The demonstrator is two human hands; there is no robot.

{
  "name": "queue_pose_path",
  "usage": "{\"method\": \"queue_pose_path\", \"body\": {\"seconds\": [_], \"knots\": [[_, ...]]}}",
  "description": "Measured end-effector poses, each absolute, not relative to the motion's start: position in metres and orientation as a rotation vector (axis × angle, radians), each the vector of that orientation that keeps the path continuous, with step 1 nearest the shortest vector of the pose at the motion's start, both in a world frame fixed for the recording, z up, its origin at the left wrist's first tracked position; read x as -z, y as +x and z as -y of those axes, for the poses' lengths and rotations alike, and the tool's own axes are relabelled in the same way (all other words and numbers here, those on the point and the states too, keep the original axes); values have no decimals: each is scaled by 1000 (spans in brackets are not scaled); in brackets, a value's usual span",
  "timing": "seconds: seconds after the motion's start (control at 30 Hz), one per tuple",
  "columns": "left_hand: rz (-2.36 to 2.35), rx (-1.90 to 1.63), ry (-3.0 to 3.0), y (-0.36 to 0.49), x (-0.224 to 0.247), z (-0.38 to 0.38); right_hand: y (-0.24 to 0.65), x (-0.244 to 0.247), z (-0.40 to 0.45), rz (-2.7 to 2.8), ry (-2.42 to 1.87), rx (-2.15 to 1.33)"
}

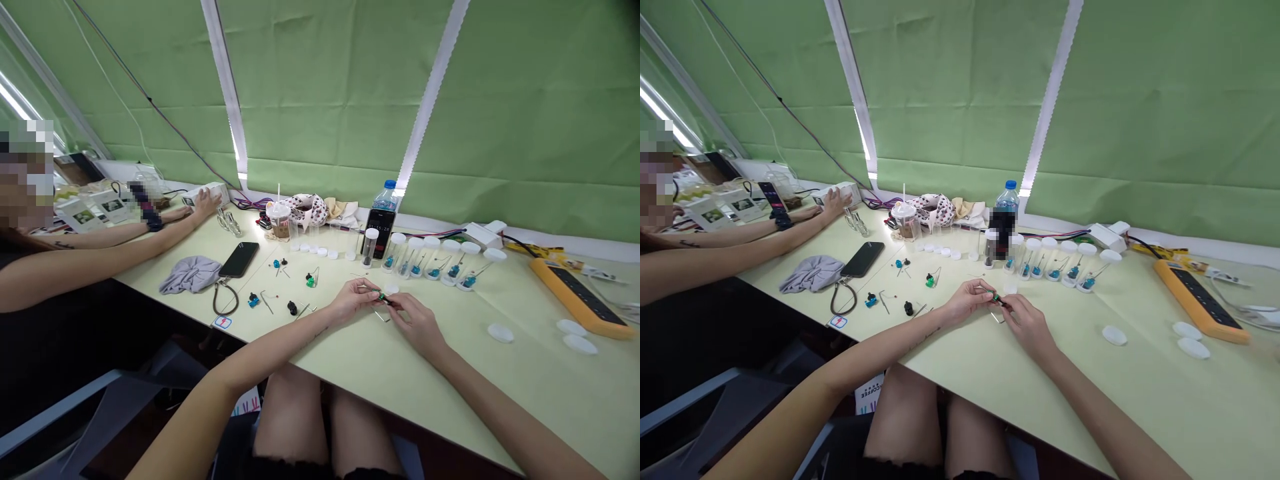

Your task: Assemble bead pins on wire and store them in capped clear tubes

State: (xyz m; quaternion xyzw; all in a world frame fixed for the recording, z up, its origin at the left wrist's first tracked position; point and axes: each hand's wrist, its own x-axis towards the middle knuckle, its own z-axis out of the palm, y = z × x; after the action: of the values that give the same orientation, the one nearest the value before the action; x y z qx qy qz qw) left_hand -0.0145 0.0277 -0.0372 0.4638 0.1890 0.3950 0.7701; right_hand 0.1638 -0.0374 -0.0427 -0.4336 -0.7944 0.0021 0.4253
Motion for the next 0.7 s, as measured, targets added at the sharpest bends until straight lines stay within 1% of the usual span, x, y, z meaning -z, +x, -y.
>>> {"method": "queue_pose_path", "body": {"seconds": [0.37,0.7], "knots": [[-381,-929,1065,-15,43,-29,162,41,36,1962,-1102,-21],[-395,-979,1091,-12,46,-34,166,50,28,1926,-1159,-83]]}}
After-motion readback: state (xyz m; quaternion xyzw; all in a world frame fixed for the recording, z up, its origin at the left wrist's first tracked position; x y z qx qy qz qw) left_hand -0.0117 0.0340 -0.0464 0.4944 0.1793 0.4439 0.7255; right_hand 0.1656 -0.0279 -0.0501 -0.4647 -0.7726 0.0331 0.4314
